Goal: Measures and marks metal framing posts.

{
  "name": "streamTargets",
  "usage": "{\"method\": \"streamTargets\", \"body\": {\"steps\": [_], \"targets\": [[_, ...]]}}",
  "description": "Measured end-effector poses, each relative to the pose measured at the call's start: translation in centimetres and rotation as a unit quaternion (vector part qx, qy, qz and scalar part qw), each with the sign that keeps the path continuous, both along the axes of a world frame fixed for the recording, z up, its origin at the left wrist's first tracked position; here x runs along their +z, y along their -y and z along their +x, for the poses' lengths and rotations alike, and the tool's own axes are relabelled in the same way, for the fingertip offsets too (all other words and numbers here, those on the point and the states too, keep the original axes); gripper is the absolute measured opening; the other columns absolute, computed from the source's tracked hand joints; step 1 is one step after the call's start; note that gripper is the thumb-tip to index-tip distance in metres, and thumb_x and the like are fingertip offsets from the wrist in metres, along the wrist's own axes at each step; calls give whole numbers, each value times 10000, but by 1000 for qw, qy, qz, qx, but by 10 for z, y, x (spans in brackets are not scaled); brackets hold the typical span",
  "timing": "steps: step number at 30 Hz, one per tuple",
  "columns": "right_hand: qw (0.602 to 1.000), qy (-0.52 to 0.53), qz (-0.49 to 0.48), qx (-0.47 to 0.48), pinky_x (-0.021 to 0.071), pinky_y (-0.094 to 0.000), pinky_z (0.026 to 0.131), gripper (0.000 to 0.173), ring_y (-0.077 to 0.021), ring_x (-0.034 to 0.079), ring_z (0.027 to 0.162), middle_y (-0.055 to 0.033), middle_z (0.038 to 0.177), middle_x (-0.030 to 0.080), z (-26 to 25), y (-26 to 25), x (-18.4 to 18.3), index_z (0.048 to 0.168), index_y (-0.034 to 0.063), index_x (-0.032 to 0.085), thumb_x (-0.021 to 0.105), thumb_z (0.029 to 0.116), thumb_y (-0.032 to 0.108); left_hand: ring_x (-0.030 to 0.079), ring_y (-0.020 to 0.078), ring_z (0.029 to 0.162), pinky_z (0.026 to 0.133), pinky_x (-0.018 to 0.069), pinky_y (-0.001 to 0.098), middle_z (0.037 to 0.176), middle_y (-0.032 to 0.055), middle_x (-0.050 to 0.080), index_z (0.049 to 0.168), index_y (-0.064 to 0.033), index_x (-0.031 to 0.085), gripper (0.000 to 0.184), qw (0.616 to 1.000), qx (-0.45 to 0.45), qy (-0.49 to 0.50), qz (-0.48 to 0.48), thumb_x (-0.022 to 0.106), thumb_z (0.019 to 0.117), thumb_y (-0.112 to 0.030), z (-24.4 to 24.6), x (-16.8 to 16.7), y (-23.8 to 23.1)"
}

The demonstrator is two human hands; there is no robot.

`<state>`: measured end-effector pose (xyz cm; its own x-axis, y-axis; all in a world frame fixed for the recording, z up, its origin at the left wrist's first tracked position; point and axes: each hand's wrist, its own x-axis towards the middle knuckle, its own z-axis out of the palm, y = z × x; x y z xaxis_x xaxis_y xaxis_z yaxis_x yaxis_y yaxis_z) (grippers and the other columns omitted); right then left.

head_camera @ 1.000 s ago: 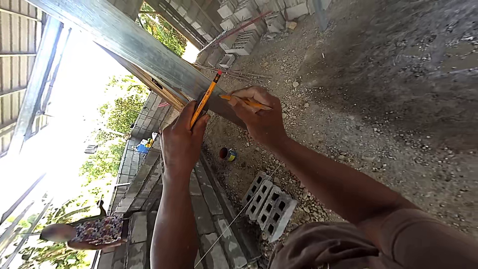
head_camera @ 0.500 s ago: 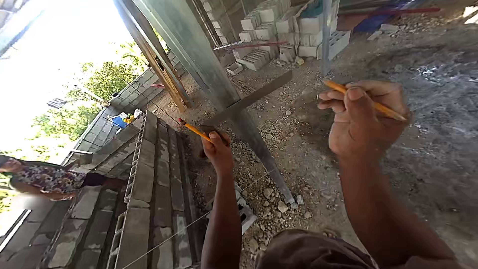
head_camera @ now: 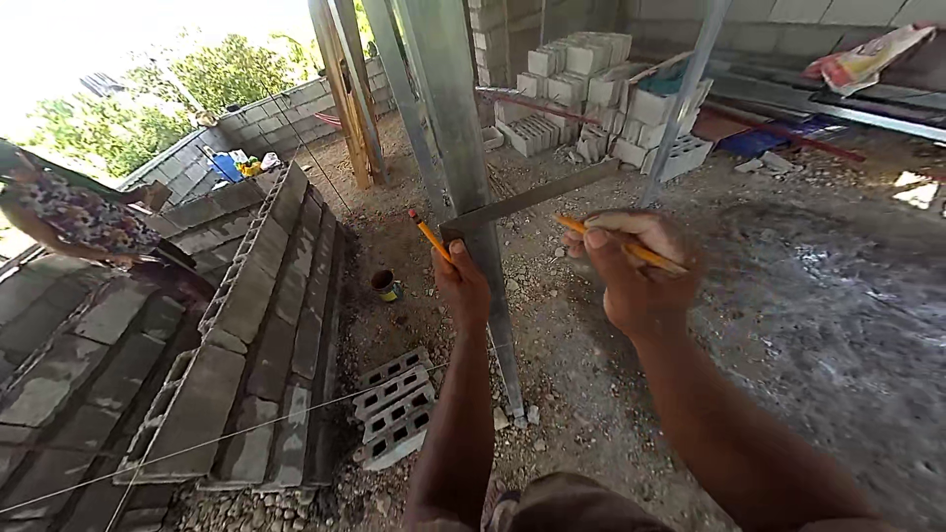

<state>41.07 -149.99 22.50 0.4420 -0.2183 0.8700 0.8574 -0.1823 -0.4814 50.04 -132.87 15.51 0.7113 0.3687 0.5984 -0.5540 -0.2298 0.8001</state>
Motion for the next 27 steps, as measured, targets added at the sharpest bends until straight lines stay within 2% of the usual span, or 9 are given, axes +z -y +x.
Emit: {"method": "streamTargets", "body": {"steps": [3,8,12,15,21,24,27], "targets": [[1000,-4,-19,13,660,-372,771,161,-168,724,870,-52,1026,710,7,-9,5,1082,23,695,647,1004,154,524,72,661,567,480,258,813,-21,525,1084,-173,562,386,1000,4,4,-8,377,1087,-512,3,5,0],[997,-17,-70,-1,637,-306,720,163,-134,705,819,-78,984,712,18,-22,10,1052,-26,695,638,994,115,567,72,711,607,516,268,853,-17,560,1122,-172,579,393,1000,1,21,-20,382,1087,-511,4,6,1],[992,-20,-121,-35,615,-250,761,179,-88,694,840,-86,991,720,33,-34,12,1062,-41,716,647,985,106,556,90,678,567,506,285,834,-9,555,1121,-174,578,387,1000,8,11,-16,383,1088,-507,4,8,1],[989,-10,-137,-50,624,-257,771,165,-100,706,865,-93,1012,729,45,-46,13,1066,-37,725,666,975,87,547,84,648,556,501,273,800,-11,541,1087,-161,576,360,1000,-1,23,-21,396,1094,-473,5,8,0],[984,5,-170,-60,623,-283,849,160,-126,715,958,-94,1045,739,60,-60,13,1075,-21,738,685,962,81,556,56,688,607,510,238,837,-19,546,1083,-132,578,336,998,4,46,-31,408,1103,-420,8,6,3],[983,6,-172,-56,623,-301,866,162,-136,717,970,-94,1050,740,63,-61,11,1079,-19,735,678,965,80,542,66,662,580,499,248,813,-15,530,1050,-127,571,338,998,10,51,-30,407,1102,-418,11,5,4],[982,19,-179,-59,621,-304,864,151,-140,716,969,-96,1036,741,65,-60,11,1059,-20,737,678,962,79,550,60,694,621,508,247,829,-17,533,1064,-120,570,340,998,12,46,-33,408,1102,-417,10,5,5]]}}
